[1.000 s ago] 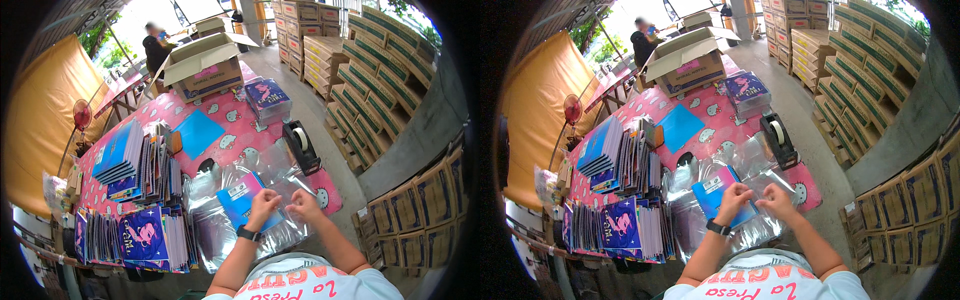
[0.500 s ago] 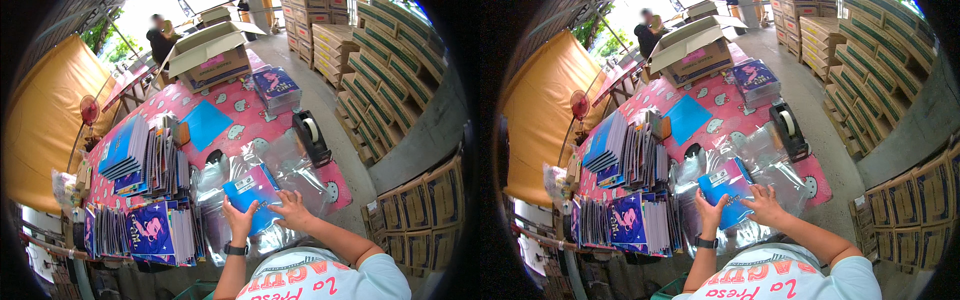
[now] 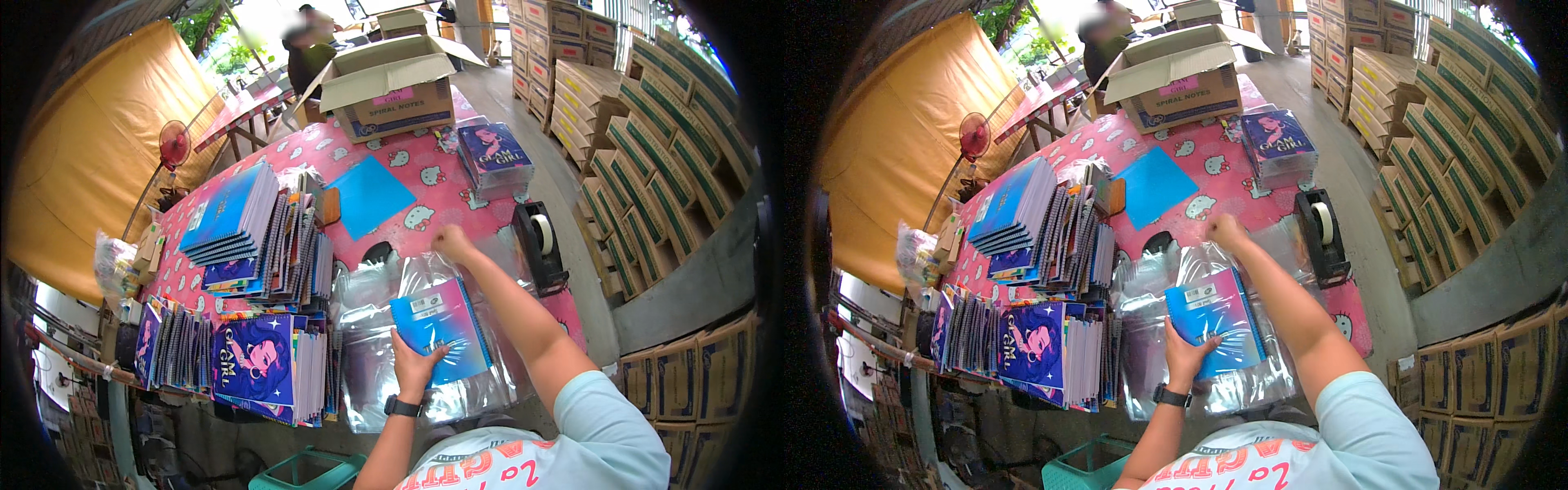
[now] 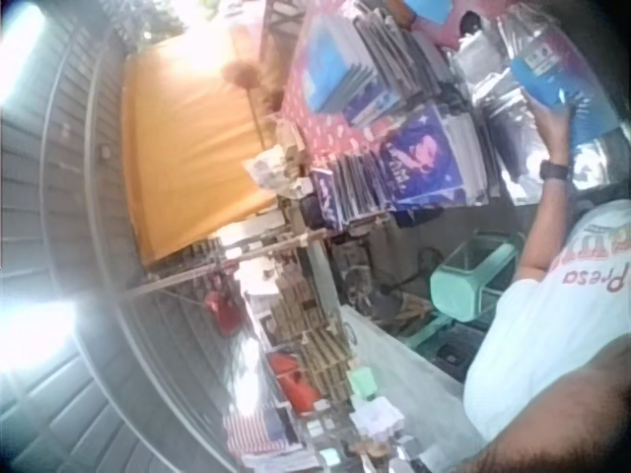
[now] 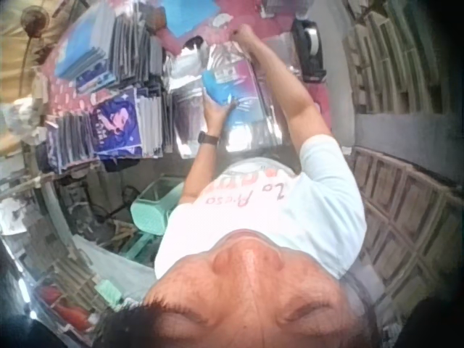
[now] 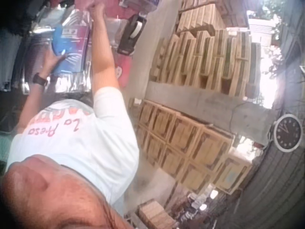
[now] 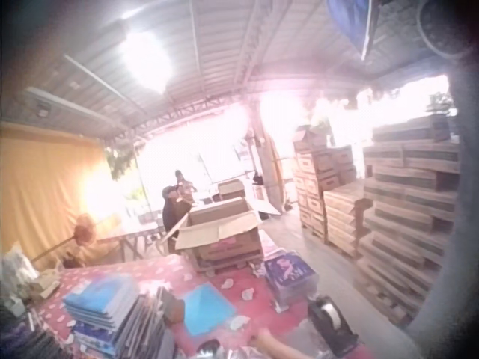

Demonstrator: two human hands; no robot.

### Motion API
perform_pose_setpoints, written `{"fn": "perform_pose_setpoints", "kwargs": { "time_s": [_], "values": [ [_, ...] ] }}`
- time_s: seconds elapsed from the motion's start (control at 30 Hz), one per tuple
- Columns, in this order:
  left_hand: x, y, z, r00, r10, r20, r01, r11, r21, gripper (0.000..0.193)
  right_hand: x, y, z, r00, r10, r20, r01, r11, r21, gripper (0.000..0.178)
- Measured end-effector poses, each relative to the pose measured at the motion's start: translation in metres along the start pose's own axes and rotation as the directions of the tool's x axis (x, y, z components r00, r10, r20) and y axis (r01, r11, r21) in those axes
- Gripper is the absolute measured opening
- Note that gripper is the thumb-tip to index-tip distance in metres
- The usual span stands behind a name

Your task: The person places a notebook into a plastic sleeve, folds the excess plastic over the edge, and secures it with tape.

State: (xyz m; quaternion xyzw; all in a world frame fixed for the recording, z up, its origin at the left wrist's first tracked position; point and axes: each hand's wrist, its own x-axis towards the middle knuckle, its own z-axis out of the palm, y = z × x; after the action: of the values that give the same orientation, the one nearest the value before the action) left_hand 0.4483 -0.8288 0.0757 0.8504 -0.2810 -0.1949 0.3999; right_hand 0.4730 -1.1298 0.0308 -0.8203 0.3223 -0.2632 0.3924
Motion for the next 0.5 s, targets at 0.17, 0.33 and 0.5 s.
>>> {"fn": "perform_pose_setpoints", "kwargs": {
  "time_s": [0.17, 0.33, 0.5],
  "values": [
    [0.007, -0.021, 0.0, 0.999, -0.029, 0.033, 0.033, 0.99, -0.139, 0.119, -0.024, -0.065, -0.044, 0.97, -0.013, -0.244, 0.053, 0.986, 0.157, 0.025],
    [0.006, -0.023, -0.003, 0.999, -0.038, 0.008, 0.038, 0.992, -0.121, 0.115, -0.195, -0.031, -0.039, 0.827, 0.434, 0.358, -0.525, 0.825, 0.211, 0.041],
    [0.017, -0.059, -0.007, 0.998, 0.018, 0.061, 0.001, 0.955, -0.295, 0.109, -0.235, -0.051, -0.026, 0.941, 0.304, 0.151, -0.339, 0.868, 0.363, 0.046]
  ]
}}
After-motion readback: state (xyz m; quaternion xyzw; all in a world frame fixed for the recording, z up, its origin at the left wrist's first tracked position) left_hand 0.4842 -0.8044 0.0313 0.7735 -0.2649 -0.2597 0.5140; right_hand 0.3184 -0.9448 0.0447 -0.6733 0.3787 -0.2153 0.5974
